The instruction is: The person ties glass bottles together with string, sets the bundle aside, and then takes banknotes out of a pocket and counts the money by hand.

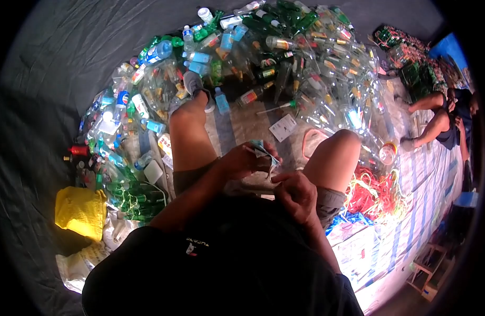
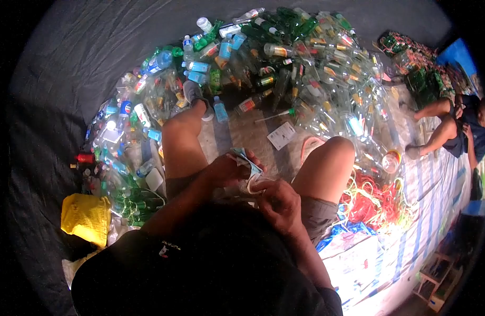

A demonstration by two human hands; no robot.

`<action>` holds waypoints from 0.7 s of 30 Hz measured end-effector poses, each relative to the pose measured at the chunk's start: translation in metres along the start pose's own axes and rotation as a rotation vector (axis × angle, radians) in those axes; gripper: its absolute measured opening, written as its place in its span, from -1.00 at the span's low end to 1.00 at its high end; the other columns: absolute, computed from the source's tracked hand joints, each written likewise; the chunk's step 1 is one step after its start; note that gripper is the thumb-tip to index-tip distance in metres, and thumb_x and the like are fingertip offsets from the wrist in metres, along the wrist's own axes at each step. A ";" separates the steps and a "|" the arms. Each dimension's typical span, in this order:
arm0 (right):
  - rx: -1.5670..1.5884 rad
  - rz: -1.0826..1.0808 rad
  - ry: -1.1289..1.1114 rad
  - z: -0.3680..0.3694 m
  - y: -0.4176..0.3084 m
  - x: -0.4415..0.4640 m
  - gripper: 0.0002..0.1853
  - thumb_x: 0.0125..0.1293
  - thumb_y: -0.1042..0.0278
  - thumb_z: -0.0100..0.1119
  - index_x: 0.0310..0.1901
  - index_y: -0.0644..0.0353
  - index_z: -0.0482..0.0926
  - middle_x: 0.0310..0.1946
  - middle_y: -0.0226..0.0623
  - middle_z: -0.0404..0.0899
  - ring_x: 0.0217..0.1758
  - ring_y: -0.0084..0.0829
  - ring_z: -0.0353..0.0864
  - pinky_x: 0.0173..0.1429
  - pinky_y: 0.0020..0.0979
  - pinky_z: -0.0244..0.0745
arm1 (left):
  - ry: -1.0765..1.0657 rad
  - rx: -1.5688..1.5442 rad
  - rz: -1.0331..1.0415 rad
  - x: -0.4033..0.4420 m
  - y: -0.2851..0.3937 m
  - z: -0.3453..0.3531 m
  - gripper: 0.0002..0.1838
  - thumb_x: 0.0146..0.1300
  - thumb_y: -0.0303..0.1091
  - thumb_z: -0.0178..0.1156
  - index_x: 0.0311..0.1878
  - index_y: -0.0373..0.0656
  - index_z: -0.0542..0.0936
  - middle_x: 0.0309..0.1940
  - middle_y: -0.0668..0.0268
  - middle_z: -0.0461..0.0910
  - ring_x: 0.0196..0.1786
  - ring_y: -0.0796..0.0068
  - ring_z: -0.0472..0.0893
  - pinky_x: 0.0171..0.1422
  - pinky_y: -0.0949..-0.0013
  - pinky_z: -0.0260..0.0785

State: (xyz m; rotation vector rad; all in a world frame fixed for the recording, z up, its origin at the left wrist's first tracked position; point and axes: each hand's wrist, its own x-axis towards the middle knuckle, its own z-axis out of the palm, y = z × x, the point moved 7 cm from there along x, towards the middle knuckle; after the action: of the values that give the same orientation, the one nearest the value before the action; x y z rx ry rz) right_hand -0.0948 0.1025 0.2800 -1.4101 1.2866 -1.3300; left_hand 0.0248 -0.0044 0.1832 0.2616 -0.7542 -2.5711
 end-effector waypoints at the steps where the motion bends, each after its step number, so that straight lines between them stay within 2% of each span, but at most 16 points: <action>1: 0.000 0.002 0.003 -0.001 0.001 0.000 -0.90 0.25 0.57 0.20 -0.40 0.26 0.49 -0.06 -0.11 0.66 -0.11 -0.45 0.59 0.03 -0.41 0.47 | 0.026 -0.058 -0.025 0.000 -0.002 -0.002 -0.58 0.21 -0.57 0.36 0.12 -0.11 0.50 0.11 0.25 0.56 0.24 0.17 0.58 0.25 0.08 0.49; 3: -0.164 -0.113 -0.015 -0.002 -0.005 0.002 -0.89 0.19 0.60 0.22 -0.26 0.24 0.52 -0.19 -0.22 0.68 -0.13 -0.46 0.59 -0.02 -0.41 0.51 | 0.053 -0.090 -0.063 0.002 -0.004 -0.005 -0.59 0.22 -0.57 0.35 0.11 -0.11 0.50 0.11 0.25 0.56 0.24 0.17 0.57 0.25 0.07 0.49; 4: -0.165 -0.113 -0.011 -0.001 0.000 0.000 -0.89 0.19 0.60 0.22 -0.26 0.24 0.52 -0.19 -0.22 0.68 -0.13 -0.46 0.59 -0.02 -0.41 0.51 | 0.083 -0.121 -0.098 0.002 -0.006 -0.008 -0.60 0.22 -0.57 0.35 0.10 -0.11 0.50 0.11 0.24 0.56 0.24 0.17 0.57 0.25 0.06 0.49; 6: 0.121 0.031 0.226 -0.010 0.021 -0.007 -0.88 0.26 0.52 0.16 -0.17 0.23 0.51 -0.35 -0.36 0.58 -0.20 -0.51 0.53 -0.11 -0.45 0.48 | 0.067 -0.160 -0.110 0.005 -0.012 -0.020 -0.59 0.23 -0.57 0.33 0.12 -0.12 0.49 0.11 0.23 0.57 0.24 0.16 0.57 0.25 0.05 0.49; 7: 0.120 0.029 0.228 -0.011 0.009 -0.002 -0.88 0.26 0.52 0.16 -0.17 0.23 0.51 -0.35 -0.36 0.58 -0.20 -0.51 0.53 -0.11 -0.45 0.48 | 0.053 -0.202 -0.118 0.007 -0.012 -0.019 -0.58 0.23 -0.57 0.32 0.15 -0.13 0.49 0.11 0.22 0.57 0.23 0.16 0.57 0.25 0.03 0.49; 9: 0.392 0.358 0.378 -0.020 0.007 0.003 -0.78 0.41 0.38 0.05 0.04 0.21 0.43 -0.31 -0.47 0.43 -0.28 -0.63 0.39 -0.17 -0.53 0.33 | 0.075 -0.202 -0.127 0.003 -0.007 -0.014 -0.57 0.26 -0.55 0.29 0.19 -0.15 0.49 0.10 0.21 0.58 0.23 0.16 0.57 0.26 0.02 0.48; 10: 0.324 0.435 0.391 -0.024 0.015 0.003 -0.75 0.48 0.30 -0.07 0.05 0.24 0.46 -0.31 -0.49 0.42 -0.34 -0.66 0.31 -0.24 -0.60 0.25 | 0.099 -0.204 -0.135 0.002 -0.004 -0.011 -0.57 0.28 -0.53 0.26 0.22 -0.17 0.48 0.10 0.19 0.59 0.22 0.17 0.57 0.26 0.01 0.48; 11: 0.322 0.435 0.392 -0.029 0.028 0.001 -0.75 0.48 0.30 -0.07 0.05 0.24 0.46 -0.31 -0.49 0.42 -0.34 -0.66 0.31 -0.24 -0.60 0.25 | 0.096 -0.205 -0.135 0.002 -0.004 -0.011 -0.57 0.28 -0.53 0.26 0.22 -0.17 0.48 0.10 0.19 0.59 0.22 0.17 0.57 0.26 0.01 0.48; 12: 0.328 0.461 0.366 -0.033 0.050 -0.001 -0.75 0.49 0.31 -0.08 0.05 0.23 0.47 -0.33 -0.50 0.42 -0.35 -0.66 0.31 -0.26 -0.62 0.23 | 0.006 0.204 -0.006 0.005 0.007 -0.005 -0.57 0.30 -0.48 0.23 0.24 -0.20 0.48 0.10 0.18 0.59 0.21 0.17 0.57 0.27 0.00 0.48; 14: 0.331 0.485 0.340 -0.034 0.056 0.001 -0.76 0.50 0.31 -0.08 0.05 0.23 0.49 -0.35 -0.51 0.42 -0.36 -0.67 0.31 -0.27 -0.64 0.21 | -0.086 0.611 0.131 0.005 0.013 0.002 -0.57 0.33 -0.42 0.21 0.26 -0.22 0.48 0.11 0.16 0.60 0.21 0.17 0.57 0.27 0.00 0.47; 16: 0.536 0.593 0.415 -0.030 0.051 0.003 -0.78 0.49 0.33 -0.03 0.03 0.22 0.52 -0.43 -0.53 0.40 -0.42 -0.70 0.29 -0.34 -0.65 0.16 | 0.110 0.001 -0.111 0.004 -0.003 -0.018 -0.57 0.35 -0.34 0.18 0.26 -0.23 0.50 0.11 0.17 0.60 0.20 0.18 0.58 0.26 0.01 0.48; 20: 0.503 0.608 0.379 -0.031 0.055 0.005 -0.82 0.47 0.38 0.04 0.01 0.20 0.53 -0.49 -0.54 0.40 -0.42 -0.73 0.32 -0.38 -0.62 0.20 | 0.119 -0.042 -0.112 0.006 -0.002 -0.016 -0.55 0.36 -0.32 0.18 0.29 -0.21 0.49 0.12 0.20 0.60 0.19 0.19 0.59 0.25 0.02 0.49; 21: 0.553 0.612 0.383 -0.033 0.068 0.002 -0.83 0.44 0.42 0.09 0.00 0.21 0.54 -0.44 -0.51 0.43 -0.38 -0.71 0.36 -0.37 -0.60 0.25 | 0.156 -0.016 -0.132 0.005 -0.002 -0.017 -0.56 0.37 -0.33 0.16 0.29 -0.19 0.49 0.12 0.20 0.60 0.18 0.20 0.60 0.26 0.01 0.48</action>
State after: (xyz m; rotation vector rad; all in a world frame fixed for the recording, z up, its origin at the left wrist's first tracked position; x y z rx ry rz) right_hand -0.1373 0.0923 0.2187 -0.3450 1.3018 -1.3946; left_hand 0.0242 -0.0130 0.1674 0.5168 -0.6792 -2.6401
